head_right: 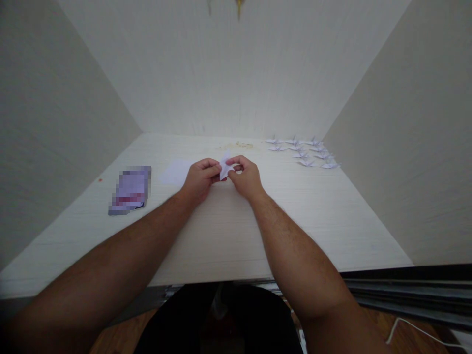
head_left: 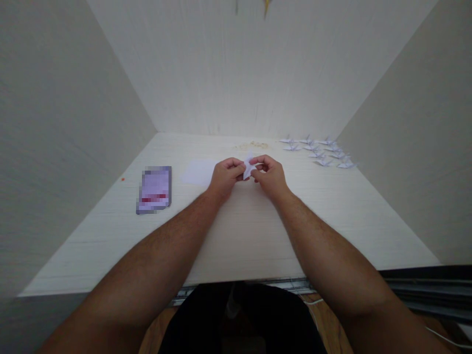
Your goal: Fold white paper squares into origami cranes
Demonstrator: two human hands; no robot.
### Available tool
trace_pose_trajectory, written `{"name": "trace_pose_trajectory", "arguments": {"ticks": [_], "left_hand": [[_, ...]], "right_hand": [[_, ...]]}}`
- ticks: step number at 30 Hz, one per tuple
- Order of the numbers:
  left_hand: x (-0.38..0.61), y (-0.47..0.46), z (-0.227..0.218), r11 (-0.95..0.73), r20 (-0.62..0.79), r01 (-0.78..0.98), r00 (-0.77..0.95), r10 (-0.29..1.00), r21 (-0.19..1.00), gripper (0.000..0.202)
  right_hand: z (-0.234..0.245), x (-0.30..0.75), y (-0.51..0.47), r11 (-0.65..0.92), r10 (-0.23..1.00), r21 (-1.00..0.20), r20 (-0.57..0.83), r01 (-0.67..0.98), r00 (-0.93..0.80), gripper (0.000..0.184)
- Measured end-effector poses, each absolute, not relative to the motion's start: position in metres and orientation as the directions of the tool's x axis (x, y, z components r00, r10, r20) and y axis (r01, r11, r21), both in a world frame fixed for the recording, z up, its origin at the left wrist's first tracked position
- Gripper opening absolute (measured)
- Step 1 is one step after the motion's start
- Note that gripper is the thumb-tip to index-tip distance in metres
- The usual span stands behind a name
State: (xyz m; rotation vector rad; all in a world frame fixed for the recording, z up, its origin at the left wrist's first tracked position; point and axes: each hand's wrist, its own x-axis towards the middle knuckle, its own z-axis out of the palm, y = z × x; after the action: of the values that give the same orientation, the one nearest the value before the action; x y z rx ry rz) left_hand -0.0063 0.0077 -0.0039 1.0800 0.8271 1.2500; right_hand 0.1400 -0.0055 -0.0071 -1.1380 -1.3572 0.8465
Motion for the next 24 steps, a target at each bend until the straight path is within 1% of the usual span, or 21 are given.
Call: {"name": "trace_pose_trajectory", "arguments": {"ticks": [4,8,11,14,17,24], "left_hand": [[-0.0061,0.0091,-0.0065,-0.035,0.088,-0.316,0.155,0.984,0.948,0.024],[-0.0061,0.0097,-0.0081,-0.054,0.1,-0.285,0.151,0.983,0.957,0.027],[-0.0064,0.0098,-0.0079,-0.045,0.089,-0.282,0.147,0.985,0.958,0.032],[-0.0067,0.0093,-0.0066,-0.021,0.067,-0.288,0.151,0.986,0.957,0.035],[-0.0065,0.0083,-0.005,0.003,0.046,-0.308,0.151,0.987,0.951,0.034],[-0.0063,0.0087,-0.0051,0.005,0.05,-0.349,0.148,0.988,0.937,0.031]], "right_hand": [[-0.0067,0.1394,-0.0047,0.251,0.964,-0.963,0.258,0.1,0.067,0.017],[-0.0088,0.1406,-0.0042,0.288,0.956,-0.951,0.293,0.116,0.031,0.01],[-0.0097,0.1418,-0.0044,0.326,0.942,-0.936,0.333,0.133,0.036,0.008],[-0.0092,0.1421,-0.0049,0.324,0.943,-0.935,0.332,0.142,0.032,0.007],[-0.0088,0.1417,-0.0048,0.322,0.944,-0.935,0.33,0.147,0.03,0.007],[-0.0096,0.142,-0.0032,0.325,0.943,-0.931,0.333,0.165,0.024,0.004]]}}
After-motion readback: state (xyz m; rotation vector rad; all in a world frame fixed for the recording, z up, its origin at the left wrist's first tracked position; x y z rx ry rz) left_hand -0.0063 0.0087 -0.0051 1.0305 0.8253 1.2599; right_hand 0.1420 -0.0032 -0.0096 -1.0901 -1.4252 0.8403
